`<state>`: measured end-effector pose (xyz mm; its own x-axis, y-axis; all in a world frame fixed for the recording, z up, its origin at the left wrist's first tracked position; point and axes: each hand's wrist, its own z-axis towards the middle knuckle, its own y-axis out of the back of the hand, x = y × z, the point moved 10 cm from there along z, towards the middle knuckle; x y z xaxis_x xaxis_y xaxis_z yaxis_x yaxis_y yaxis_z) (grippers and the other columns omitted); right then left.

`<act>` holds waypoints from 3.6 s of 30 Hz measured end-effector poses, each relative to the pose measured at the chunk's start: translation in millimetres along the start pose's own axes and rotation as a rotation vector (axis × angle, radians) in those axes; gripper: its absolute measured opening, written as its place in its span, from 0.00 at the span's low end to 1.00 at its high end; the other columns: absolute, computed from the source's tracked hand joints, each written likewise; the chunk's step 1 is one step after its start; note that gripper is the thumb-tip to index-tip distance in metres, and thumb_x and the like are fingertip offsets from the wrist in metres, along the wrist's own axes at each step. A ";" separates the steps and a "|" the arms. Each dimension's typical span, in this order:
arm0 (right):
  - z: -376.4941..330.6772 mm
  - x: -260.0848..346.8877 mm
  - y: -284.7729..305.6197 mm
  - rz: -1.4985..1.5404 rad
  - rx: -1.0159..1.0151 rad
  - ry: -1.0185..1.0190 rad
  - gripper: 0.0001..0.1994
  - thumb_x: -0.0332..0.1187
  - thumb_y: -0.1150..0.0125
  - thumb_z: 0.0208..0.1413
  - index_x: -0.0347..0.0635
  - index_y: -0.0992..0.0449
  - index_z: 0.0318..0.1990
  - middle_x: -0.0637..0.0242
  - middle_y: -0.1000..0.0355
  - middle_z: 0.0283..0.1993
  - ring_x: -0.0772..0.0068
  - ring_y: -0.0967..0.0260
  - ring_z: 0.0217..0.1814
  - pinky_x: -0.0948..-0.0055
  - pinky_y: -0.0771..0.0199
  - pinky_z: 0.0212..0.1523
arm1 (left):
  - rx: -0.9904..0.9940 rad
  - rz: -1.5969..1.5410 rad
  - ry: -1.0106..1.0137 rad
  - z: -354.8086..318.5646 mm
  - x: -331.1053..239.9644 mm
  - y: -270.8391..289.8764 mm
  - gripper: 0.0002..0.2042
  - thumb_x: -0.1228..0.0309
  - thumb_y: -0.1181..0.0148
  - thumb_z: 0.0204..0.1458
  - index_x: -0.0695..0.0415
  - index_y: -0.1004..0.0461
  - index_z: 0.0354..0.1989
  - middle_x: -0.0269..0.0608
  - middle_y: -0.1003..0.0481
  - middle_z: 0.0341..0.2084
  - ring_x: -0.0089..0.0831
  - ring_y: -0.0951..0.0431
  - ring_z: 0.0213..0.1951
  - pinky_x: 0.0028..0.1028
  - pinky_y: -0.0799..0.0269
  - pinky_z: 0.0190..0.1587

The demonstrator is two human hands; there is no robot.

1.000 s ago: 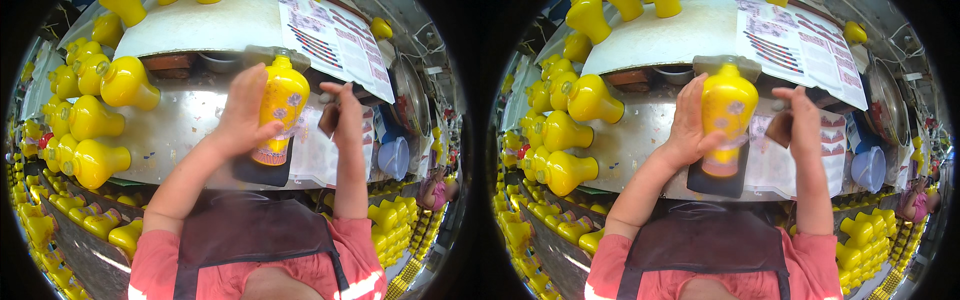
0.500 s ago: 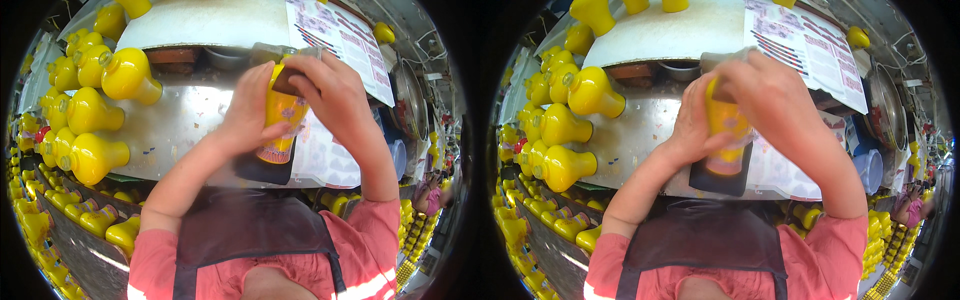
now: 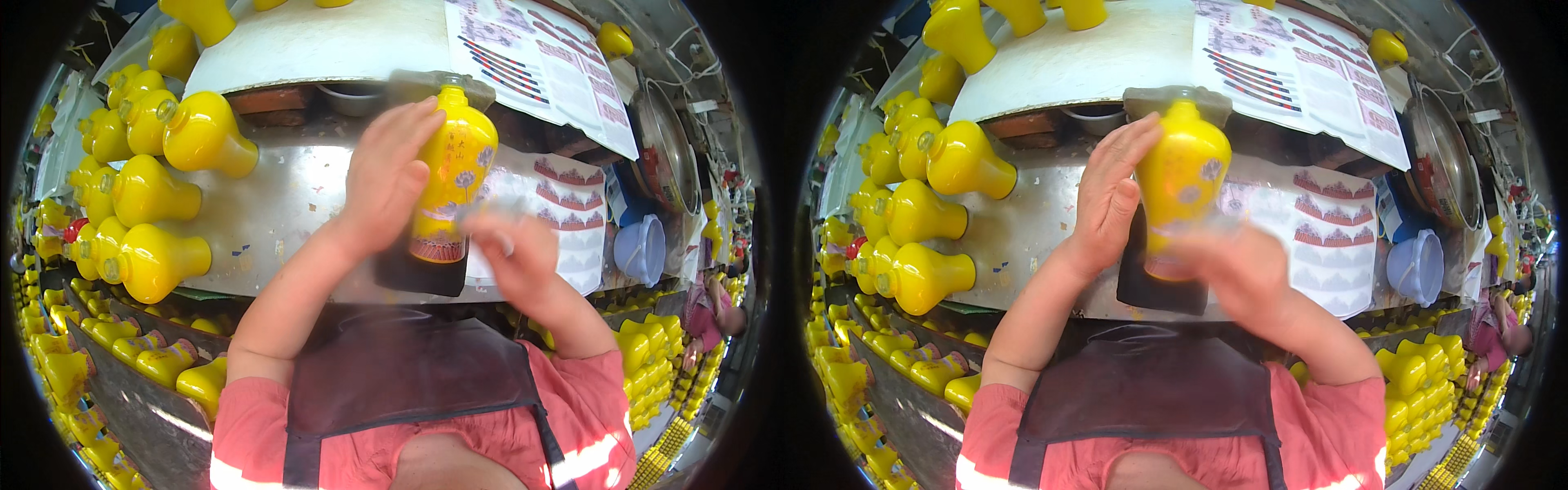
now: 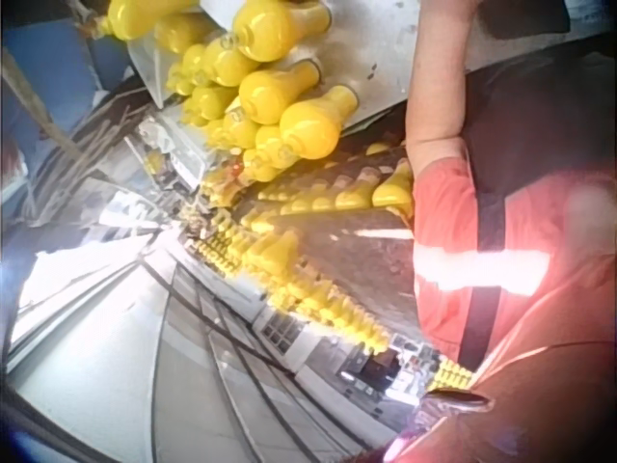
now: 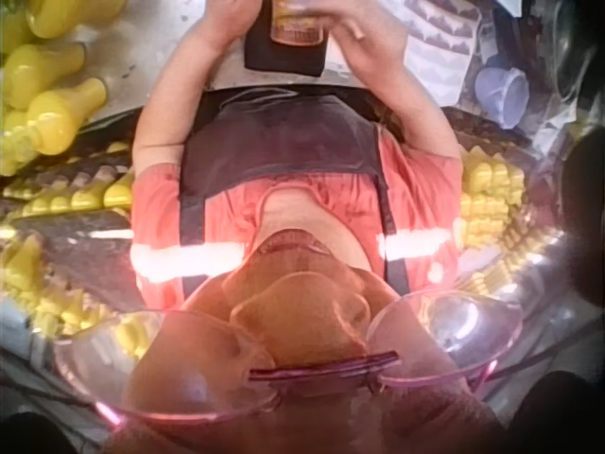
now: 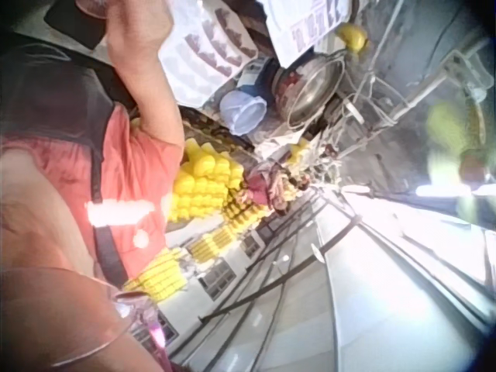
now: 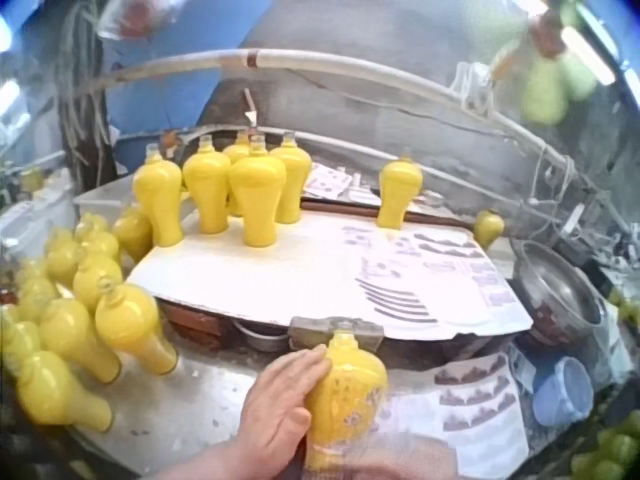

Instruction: The person applies decorative stickers to yellow ceramic vases one at a time. They peel stickers from a sheet, place them on the vase body, and smooth them with a cloth. The vases are handled individually and set aside after decoration.

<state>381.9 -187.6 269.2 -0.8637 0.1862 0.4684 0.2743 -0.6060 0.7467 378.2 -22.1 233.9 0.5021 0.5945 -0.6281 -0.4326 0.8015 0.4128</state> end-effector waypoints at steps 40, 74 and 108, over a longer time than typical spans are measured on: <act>-18.8 -106.2 -57.7 0.567 0.012 -0.675 0.47 0.48 0.32 0.56 0.40 0.48 0.78 0.45 0.27 0.62 0.53 0.27 0.64 0.63 0.30 0.64 | 0.120 -0.478 0.540 -49.8 42.5 -35.1 0.52 0.65 0.35 0.51 0.53 0.64 0.80 0.55 0.47 0.74 0.48 0.44 0.74 0.44 0.47 0.75; 23.1 -24.1 28.5 -0.069 -0.374 -0.115 0.18 0.23 0.25 0.52 0.39 0.20 0.51 0.57 0.19 0.45 0.62 0.18 0.42 0.69 0.18 0.44 | 0.046 -0.468 0.410 -40.5 46.2 -25.8 0.48 0.62 0.31 0.52 0.56 0.55 0.78 0.52 0.46 0.73 0.45 0.44 0.74 0.45 0.46 0.75; -14.5 5.3 4.4 0.042 -0.305 0.179 0.12 0.21 0.30 0.44 0.41 0.18 0.39 0.60 0.17 0.42 0.57 0.18 0.40 0.68 0.18 0.39 | -0.202 -0.364 0.498 2.2 41.7 -30.9 0.23 0.62 0.43 0.63 0.59 0.34 0.64 0.50 0.32 0.56 0.45 0.30 0.59 0.40 0.36 0.65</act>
<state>372.4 -200.4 268.1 -0.9222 0.0335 0.3852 0.1961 -0.8182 0.5405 414.1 -21.9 196.4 0.2571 0.1470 -0.9551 -0.4565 0.8896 0.0140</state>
